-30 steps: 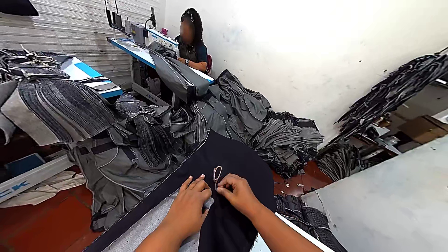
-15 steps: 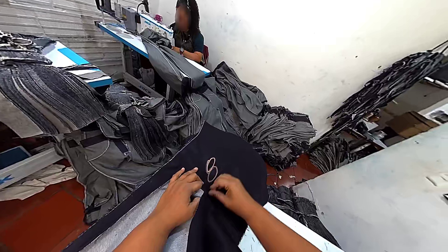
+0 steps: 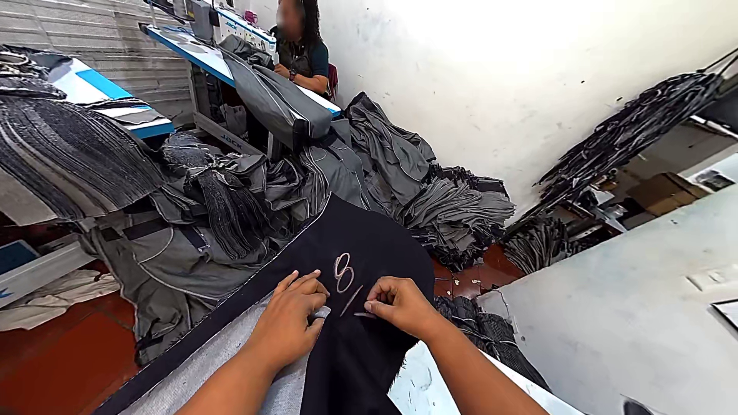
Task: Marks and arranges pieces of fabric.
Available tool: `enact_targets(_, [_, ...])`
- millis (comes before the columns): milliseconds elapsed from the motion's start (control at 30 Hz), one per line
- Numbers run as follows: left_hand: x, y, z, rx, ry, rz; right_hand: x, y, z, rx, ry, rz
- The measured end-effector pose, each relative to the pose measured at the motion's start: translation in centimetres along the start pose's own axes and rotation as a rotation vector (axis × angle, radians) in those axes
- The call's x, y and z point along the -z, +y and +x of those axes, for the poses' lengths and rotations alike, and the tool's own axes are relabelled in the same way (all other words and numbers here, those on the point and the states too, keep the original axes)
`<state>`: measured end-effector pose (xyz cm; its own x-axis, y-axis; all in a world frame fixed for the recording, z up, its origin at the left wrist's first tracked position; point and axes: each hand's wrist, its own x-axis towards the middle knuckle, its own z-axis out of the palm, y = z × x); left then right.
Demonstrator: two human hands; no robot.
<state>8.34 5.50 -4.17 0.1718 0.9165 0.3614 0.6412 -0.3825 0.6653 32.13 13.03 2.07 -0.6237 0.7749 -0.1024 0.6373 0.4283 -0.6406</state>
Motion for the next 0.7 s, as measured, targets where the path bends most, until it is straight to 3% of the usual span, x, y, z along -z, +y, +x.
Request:
enact_targets(200, [0.0, -0.1, 0.0, 0.004, -0.006, 0.018, 1.5, 1.3, -1.0, -0.069, -0.064, -0.123])
enact_targets(333, [-0.2, -0.2, 0.1, 0.007, 0.003, 0.023, 1.0, 1.1, 0.0, -0.105, 0.035, -0.069])
enact_targets(533, [0.0, -0.2, 0.1, 0.015, -0.008, 0.028, 3.3, 1.0, -1.7, -0.136, -0.219, -0.166])
enact_targets(633, [-0.4, -0.3, 0.1, 0.007, 0.009, 0.023, 2.6, 0.8, -0.5, -0.161, -0.038, -0.122])
enact_targets(700, [-0.3, -0.4, 0.1, 0.001, 0.020, 0.031, 2.5, 1.6, -0.3, -0.154, -0.013, -0.126])
